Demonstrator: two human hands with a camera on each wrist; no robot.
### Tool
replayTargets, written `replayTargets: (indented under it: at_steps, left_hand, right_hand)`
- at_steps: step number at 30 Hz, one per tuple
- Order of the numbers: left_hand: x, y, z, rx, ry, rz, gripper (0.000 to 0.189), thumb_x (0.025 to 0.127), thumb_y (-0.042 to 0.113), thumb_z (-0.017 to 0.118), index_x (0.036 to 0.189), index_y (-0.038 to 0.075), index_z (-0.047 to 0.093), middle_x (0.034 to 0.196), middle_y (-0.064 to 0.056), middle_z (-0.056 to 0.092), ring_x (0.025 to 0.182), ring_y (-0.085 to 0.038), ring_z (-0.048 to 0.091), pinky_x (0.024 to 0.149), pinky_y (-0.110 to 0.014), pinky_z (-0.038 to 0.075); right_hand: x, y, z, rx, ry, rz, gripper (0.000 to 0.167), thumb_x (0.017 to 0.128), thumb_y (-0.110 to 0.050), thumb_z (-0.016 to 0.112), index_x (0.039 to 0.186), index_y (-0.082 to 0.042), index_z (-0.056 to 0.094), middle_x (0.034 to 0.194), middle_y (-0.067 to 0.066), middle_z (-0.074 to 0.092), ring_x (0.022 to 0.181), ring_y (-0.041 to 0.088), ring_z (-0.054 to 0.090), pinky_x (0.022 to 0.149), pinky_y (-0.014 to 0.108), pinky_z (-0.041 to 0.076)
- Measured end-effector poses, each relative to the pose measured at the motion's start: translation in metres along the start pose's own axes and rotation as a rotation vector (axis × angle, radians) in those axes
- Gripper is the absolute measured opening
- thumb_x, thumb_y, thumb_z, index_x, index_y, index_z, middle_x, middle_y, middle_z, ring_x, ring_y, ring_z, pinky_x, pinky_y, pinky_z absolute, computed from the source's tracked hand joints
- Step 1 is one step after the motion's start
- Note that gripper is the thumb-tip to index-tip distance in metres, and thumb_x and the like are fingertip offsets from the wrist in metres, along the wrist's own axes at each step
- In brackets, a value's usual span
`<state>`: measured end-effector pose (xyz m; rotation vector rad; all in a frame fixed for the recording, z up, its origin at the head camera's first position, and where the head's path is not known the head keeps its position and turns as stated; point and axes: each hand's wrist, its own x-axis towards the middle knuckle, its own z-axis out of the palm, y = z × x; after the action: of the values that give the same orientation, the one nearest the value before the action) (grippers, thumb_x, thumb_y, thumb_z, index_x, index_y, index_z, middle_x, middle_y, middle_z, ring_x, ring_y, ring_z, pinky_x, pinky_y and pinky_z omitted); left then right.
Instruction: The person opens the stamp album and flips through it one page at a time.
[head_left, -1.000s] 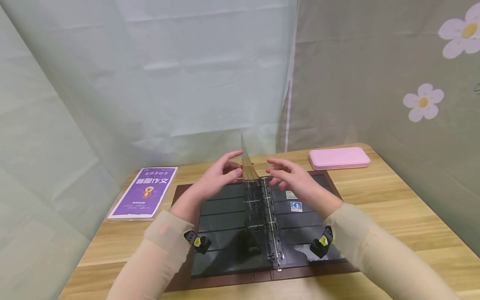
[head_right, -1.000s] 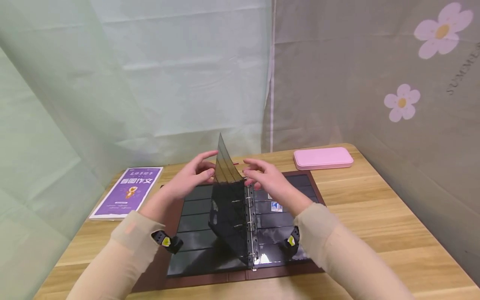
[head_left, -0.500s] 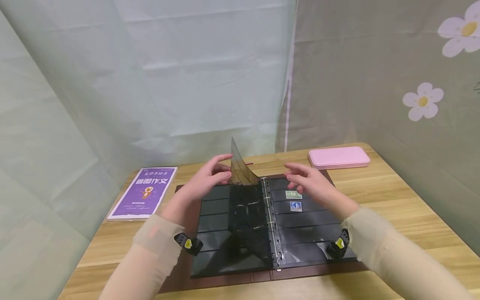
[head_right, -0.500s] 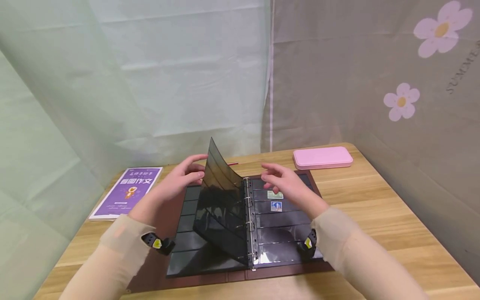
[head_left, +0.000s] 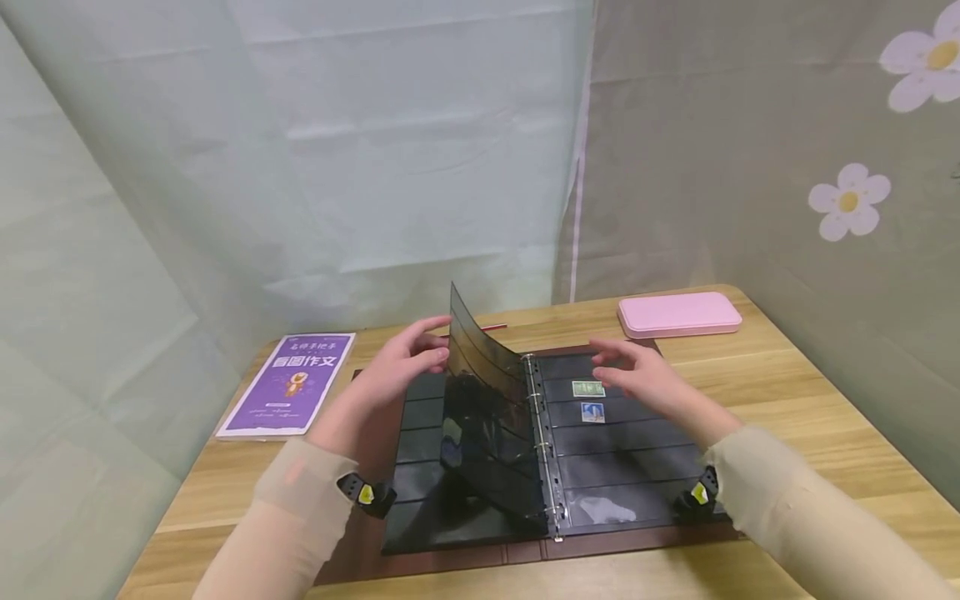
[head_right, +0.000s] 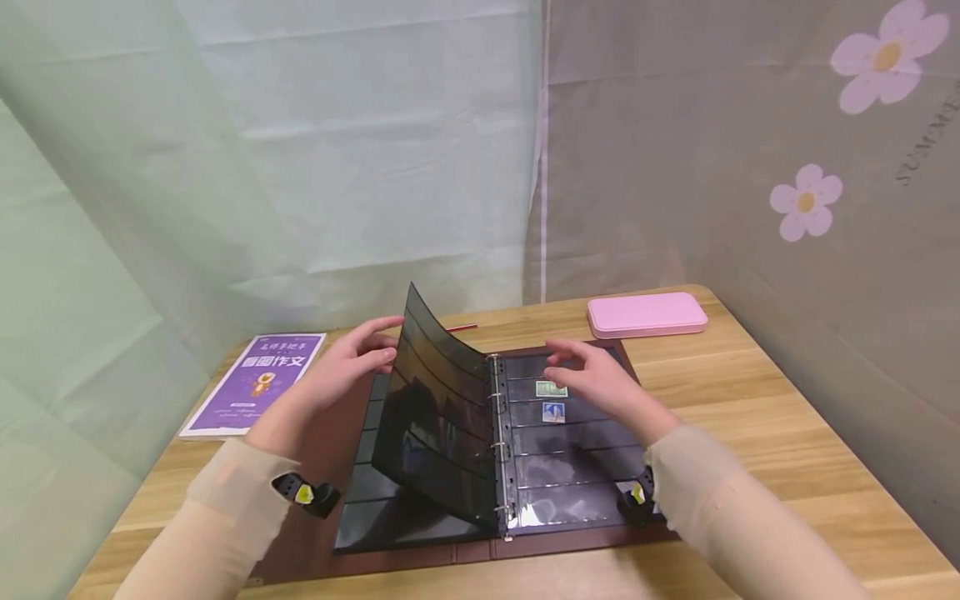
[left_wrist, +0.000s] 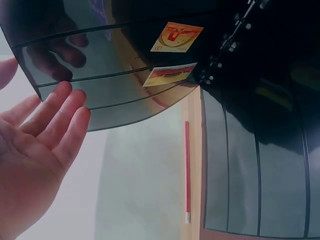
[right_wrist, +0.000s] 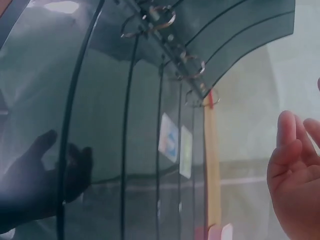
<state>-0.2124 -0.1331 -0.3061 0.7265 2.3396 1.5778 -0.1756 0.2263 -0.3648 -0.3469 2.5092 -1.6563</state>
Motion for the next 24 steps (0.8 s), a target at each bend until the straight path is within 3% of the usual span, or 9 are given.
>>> replayTargets:
  at_steps: [7, 13, 19, 24]
  left_hand:
    - [-0.005, -0.005, -0.005, 0.037, 0.014, -0.015, 0.051, 0.096, 0.013, 0.052, 0.143, 0.002, 0.035, 0.125, -0.025, 0.053, 0.103, -0.029, 0.056, 0.089, -0.044, 0.045]
    - [-0.012, -0.014, -0.01, 0.083, 0.027, -0.022, 0.05, 0.096, 0.012, 0.053, 0.141, 0.001, 0.038, 0.12, -0.023, 0.057, 0.098, -0.024, 0.057, 0.087, -0.039, 0.046]
    - [-0.021, -0.024, -0.018, 0.126, 0.04, -0.058, 0.05, 0.095, 0.016, 0.055, 0.141, 0.002, 0.04, 0.119, -0.021, 0.058, 0.104, -0.028, 0.057, 0.093, -0.045, 0.043]
    - [-0.027, -0.031, -0.023, 0.164, 0.065, -0.086, 0.05, 0.093, 0.015, 0.057, 0.14, 0.003, 0.043, 0.117, -0.019, 0.06, 0.107, -0.029, 0.057, 0.092, -0.044, 0.043]
  right_hand:
    - [-0.004, 0.021, -0.009, -0.067, 0.012, 0.016, 0.056, 0.089, -0.021, 0.063, 0.137, 0.001, 0.043, 0.12, 0.024, 0.054, 0.096, 0.026, 0.059, 0.07, 0.037, 0.047]
    - [-0.011, 0.035, -0.018, -0.166, 0.006, 0.025, 0.054, 0.09, -0.019, 0.062, 0.136, 0.003, 0.044, 0.12, 0.025, 0.054, 0.1, 0.03, 0.057, 0.073, 0.04, 0.048]
    - [-0.018, 0.047, -0.027, -0.258, 0.016, 0.033, 0.057, 0.089, -0.025, 0.064, 0.134, 0.005, 0.045, 0.119, 0.025, 0.056, 0.102, 0.034, 0.056, 0.082, 0.046, 0.046]
    - [-0.02, 0.058, -0.033, -0.301, 0.016, 0.051, 0.056, 0.088, -0.022, 0.065, 0.133, 0.007, 0.046, 0.115, 0.025, 0.056, 0.1, 0.034, 0.056, 0.082, 0.046, 0.046]
